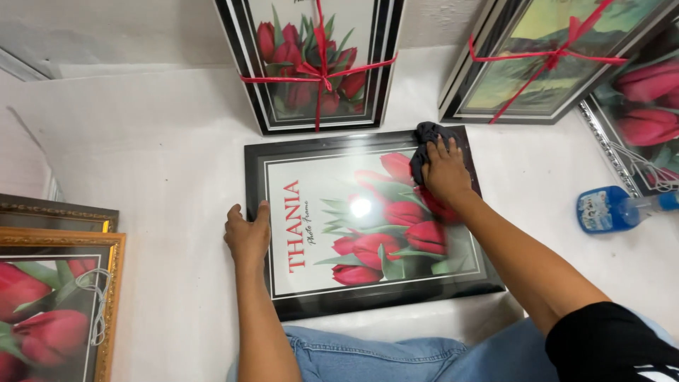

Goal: Cleaning picture frames by wiping the glass and frame surfaces with a cloth

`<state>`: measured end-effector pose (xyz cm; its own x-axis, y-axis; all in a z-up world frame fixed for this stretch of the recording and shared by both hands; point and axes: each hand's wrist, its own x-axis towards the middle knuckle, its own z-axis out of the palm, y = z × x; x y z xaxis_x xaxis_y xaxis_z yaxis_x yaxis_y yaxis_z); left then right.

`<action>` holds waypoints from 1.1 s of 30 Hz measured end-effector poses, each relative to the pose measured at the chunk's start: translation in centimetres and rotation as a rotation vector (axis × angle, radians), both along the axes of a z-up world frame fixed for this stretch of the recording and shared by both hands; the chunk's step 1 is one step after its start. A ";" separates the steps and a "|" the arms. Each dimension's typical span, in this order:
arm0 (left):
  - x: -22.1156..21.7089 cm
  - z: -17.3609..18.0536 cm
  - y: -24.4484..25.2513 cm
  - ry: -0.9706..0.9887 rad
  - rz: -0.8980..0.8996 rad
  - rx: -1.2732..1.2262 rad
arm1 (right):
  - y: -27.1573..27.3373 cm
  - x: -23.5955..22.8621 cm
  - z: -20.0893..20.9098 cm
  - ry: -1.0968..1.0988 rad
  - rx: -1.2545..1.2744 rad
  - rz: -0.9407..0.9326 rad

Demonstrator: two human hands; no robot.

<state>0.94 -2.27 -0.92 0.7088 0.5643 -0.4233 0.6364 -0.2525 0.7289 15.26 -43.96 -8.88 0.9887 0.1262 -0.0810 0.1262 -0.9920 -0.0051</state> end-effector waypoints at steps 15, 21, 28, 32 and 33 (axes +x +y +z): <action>0.0 -3.2 0.3 0.052 -0.067 0.140 | -4.9 -19.7 4.8 0.575 -0.310 0.428; -0.2 -0.4 -0.2 0.084 -0.032 0.117 | -0.3 -19.4 0.8 0.138 0.045 0.513; 0.0 -0.2 0.1 0.123 -0.038 0.100 | 18.1 -17.3 -0.1 -0.021 0.248 0.682; 0.2 0.4 0.0 0.152 -0.096 0.134 | 25.7 -10.0 -1.9 -0.006 0.278 0.546; 0.1 0.8 -0.1 0.162 -0.115 0.129 | 27.2 -8.0 -2.6 -0.031 0.288 0.471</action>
<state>1.02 -2.35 -0.10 0.7003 0.5406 -0.4662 0.7039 -0.4145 0.5769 7.26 -16.75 -11.46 0.8214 0.5681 0.0502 0.5603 -0.7874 -0.2571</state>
